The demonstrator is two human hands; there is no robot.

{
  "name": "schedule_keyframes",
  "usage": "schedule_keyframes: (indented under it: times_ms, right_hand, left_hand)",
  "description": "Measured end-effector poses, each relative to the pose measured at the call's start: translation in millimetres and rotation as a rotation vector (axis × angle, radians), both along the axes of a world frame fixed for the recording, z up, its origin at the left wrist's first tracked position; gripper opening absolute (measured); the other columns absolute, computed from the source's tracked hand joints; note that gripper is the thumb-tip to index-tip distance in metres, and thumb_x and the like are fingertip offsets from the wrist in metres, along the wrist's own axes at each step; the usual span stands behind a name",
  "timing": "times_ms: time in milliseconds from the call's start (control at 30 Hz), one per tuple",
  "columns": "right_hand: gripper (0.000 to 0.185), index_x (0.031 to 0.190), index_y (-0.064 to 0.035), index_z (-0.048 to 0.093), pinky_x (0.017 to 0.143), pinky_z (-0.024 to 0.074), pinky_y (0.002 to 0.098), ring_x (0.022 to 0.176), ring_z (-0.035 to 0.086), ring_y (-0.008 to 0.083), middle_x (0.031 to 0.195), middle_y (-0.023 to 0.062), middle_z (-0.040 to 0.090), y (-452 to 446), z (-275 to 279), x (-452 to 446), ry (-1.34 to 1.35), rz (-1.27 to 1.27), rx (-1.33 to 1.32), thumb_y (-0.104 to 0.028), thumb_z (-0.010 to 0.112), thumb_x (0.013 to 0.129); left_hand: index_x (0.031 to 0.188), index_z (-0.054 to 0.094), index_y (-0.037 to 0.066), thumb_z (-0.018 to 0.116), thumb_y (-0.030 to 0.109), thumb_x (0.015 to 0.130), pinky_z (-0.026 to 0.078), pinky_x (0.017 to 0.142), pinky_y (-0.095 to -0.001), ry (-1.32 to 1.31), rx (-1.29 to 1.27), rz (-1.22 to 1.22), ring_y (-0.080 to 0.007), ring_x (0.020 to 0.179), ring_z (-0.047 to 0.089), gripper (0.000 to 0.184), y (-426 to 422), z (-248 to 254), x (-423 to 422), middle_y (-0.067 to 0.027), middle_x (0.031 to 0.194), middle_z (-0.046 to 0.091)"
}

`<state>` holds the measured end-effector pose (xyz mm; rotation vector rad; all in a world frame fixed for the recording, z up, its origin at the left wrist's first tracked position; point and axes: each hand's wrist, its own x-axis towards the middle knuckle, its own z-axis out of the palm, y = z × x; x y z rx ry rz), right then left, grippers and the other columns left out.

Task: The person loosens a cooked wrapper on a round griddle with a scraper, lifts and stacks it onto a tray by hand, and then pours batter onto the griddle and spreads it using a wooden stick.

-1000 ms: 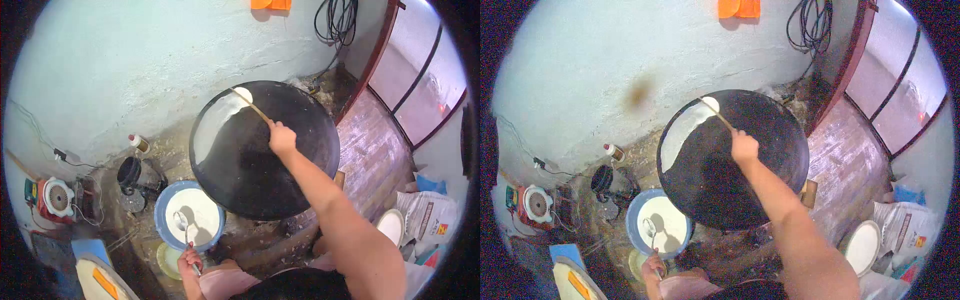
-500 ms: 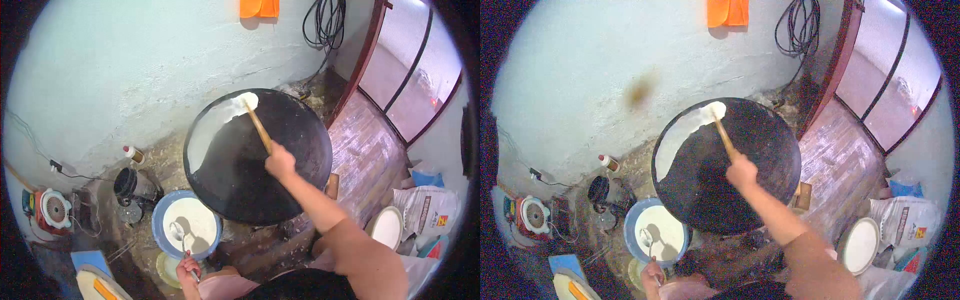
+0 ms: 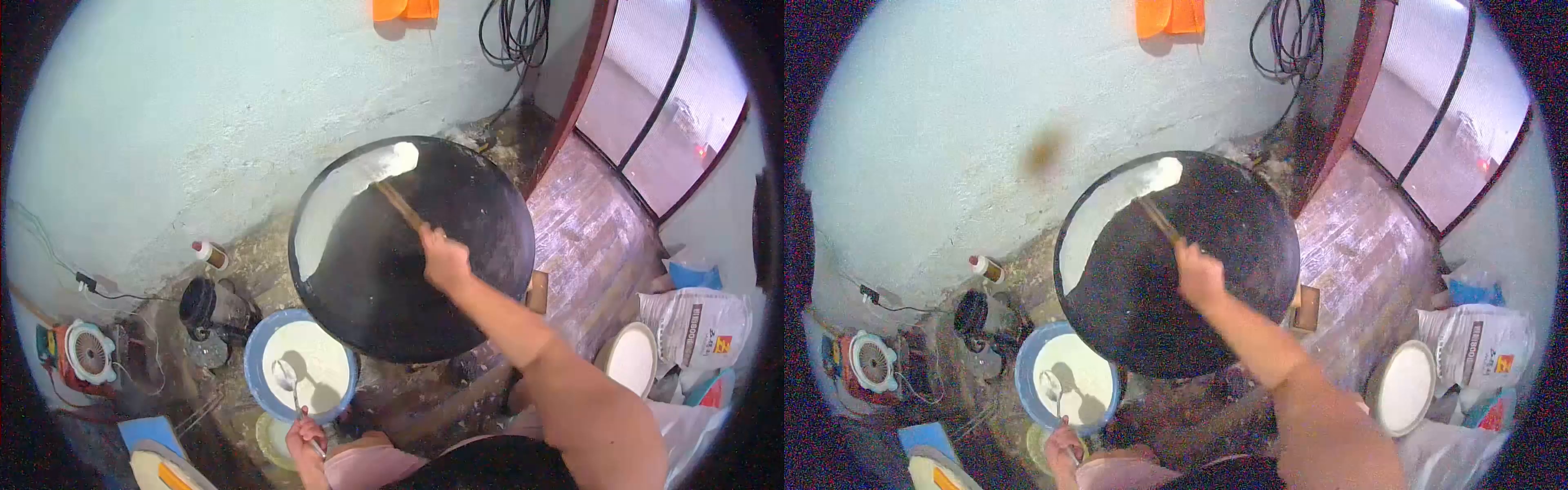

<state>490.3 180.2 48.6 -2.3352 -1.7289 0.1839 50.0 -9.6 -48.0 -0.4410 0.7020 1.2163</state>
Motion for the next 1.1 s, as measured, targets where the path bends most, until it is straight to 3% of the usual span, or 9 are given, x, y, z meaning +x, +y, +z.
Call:
schedule_keyframes:
  times_ms: [167, 233, 300, 433, 633, 733, 800, 1000, 1100]
  right_hand:
    - [0.059, 0.124, -0.0073, 0.033, 0.066, 0.0478, 0.0384, 0.082, 0.058, 0.0288, 0.096, 0.0136, 0.052, -9.9, 19.2, 33.6, -0.039, -0.189, -0.042, -0.009, 0.053, 0.069]
    - [0.06, 0.124, -0.0066, 0.033, 0.067, 0.0475, 0.0394, 0.081, 0.058, 0.0296, 0.093, 0.0145, 0.052, -12.6, 11.8, 8.1, 0.102, -0.215, 0.049, -0.009, 0.054, 0.067]
    - [0.045, 0.116, -0.0026, 0.038, 0.058, 0.0498, 0.0378, 0.071, 0.06, 0.03, 0.09, 0.015, 0.053, 5.8, 2.7, -2.2, 0.01, 0.029, 0.214, -0.012, 0.051, 0.074]
    - [0.034, 0.115, -0.0012, 0.04, 0.056, 0.0498, 0.038, 0.069, 0.061, 0.0278, 0.089, 0.0136, 0.054, 44.5, -2.0, 40.0, -0.184, -0.132, 0.092, -0.007, 0.036, 0.082]
    - [0.063, 0.125, -0.0023, 0.026, 0.059, 0.05, 0.0379, 0.069, 0.06, 0.0299, 0.094, 0.0164, 0.05, -39.6, 4.7, 4.2, 0.03, -0.102, 0.055, -0.015, 0.055, 0.071]
    - [0.049, 0.122, -0.0025, 0.03, 0.055, 0.0492, 0.0389, 0.067, 0.06, 0.0296, 0.091, 0.0145, 0.052, -20.8, -13.5, 11.1, -0.095, -0.028, 0.08, -0.011, 0.046, 0.077]
    - [0.04, 0.12, -0.003, 0.033, 0.052, 0.0485, 0.0375, 0.066, 0.06, 0.0281, 0.088, 0.0121, 0.053, -12.3, -2.5, 37.4, -0.181, -0.133, 0.08, -0.008, 0.039, 0.081]
    - [0.061, 0.123, 0.0005, 0.028, 0.056, 0.0494, 0.0389, 0.069, 0.06, 0.0293, 0.094, 0.0165, 0.049, -35.2, 4.8, 17.7, 0.021, -0.176, 0.109, -0.009, 0.054, 0.069]
    - [0.041, 0.118, 0.0011, 0.035, 0.055, 0.0499, 0.0371, 0.067, 0.061, 0.0271, 0.091, 0.0148, 0.052, 12.6, -7.1, 17.6, -0.181, -0.085, 0.134, -0.01, 0.042, 0.079]
  left_hand:
    - [0.103, 0.05, -0.002, 0.037, 0.014, 0.084, 0.036, 0.04, -0.02, 0.049, -0.026, 0.0, -0.0079, 0.046, 0.037, 0.028, 6.9, 20.4, 8.6, 0.0013, 0.058, 0.039]
    - [0.104, 0.05, -0.003, 0.036, 0.013, 0.084, 0.036, 0.04, -0.0201, 0.16, 0.045, -0.168, -0.0081, 0.047, 0.038, 0.029, 4.9, 9.6, -2.8, 0.0006, 0.058, 0.039]
    - [0.105, 0.049, -0.002, 0.036, 0.013, 0.083, 0.036, 0.04, -0.0204, -0.033, -0.007, -0.06, -0.0084, 0.047, 0.039, 0.03, 7.5, 26.0, 8.3, 0.0003, 0.059, 0.041]
    - [0.106, 0.049, -0.002, 0.036, 0.014, 0.084, 0.037, 0.042, -0.0211, -0.139, -0.043, -0.01, -0.0086, 0.048, 0.039, 0.03, 4.5, 40.5, 13.9, 0.0003, 0.063, 0.044]
    - [0.104, 0.05, -0.001, 0.036, 0.015, 0.084, 0.038, 0.043, -0.0218, -0.234, -0.041, 0.02, -0.0086, 0.047, 0.039, 0.029, 8.1, 22.5, 4.1, 0.0002, 0.062, 0.043]
    - [0.103, 0.051, -0.001, 0.037, 0.014, 0.083, 0.037, 0.042, -0.0209, 0.007, 0.099, -0.115, -0.0081, 0.047, 0.039, 0.029, 2.6, 7.0, -6.4, 0.0003, 0.062, 0.042]
    - [0.103, 0.051, -0.001, 0.037, 0.014, 0.083, 0.037, 0.042, -0.021, -0.059, 0.042, -0.085, -0.0081, 0.047, 0.039, 0.029, 3.3, 18.2, -4.4, 0.0002, 0.063, 0.042]
    - [0.103, 0.05, -0.001, 0.037, 0.016, 0.086, 0.038, 0.041, -0.0213, -0.097, -0.097, 0.015, -0.0087, 0.047, 0.041, 0.028, 10.4, 30.8, 5.1, -0.0007, 0.062, 0.043]
    - [0.102, 0.051, -0.002, 0.037, 0.015, 0.086, 0.038, 0.04, -0.0213, -0.143, -0.036, -0.032, -0.0089, 0.046, 0.04, 0.027, 8.6, 31.9, 6.3, -0.0005, 0.061, 0.043]
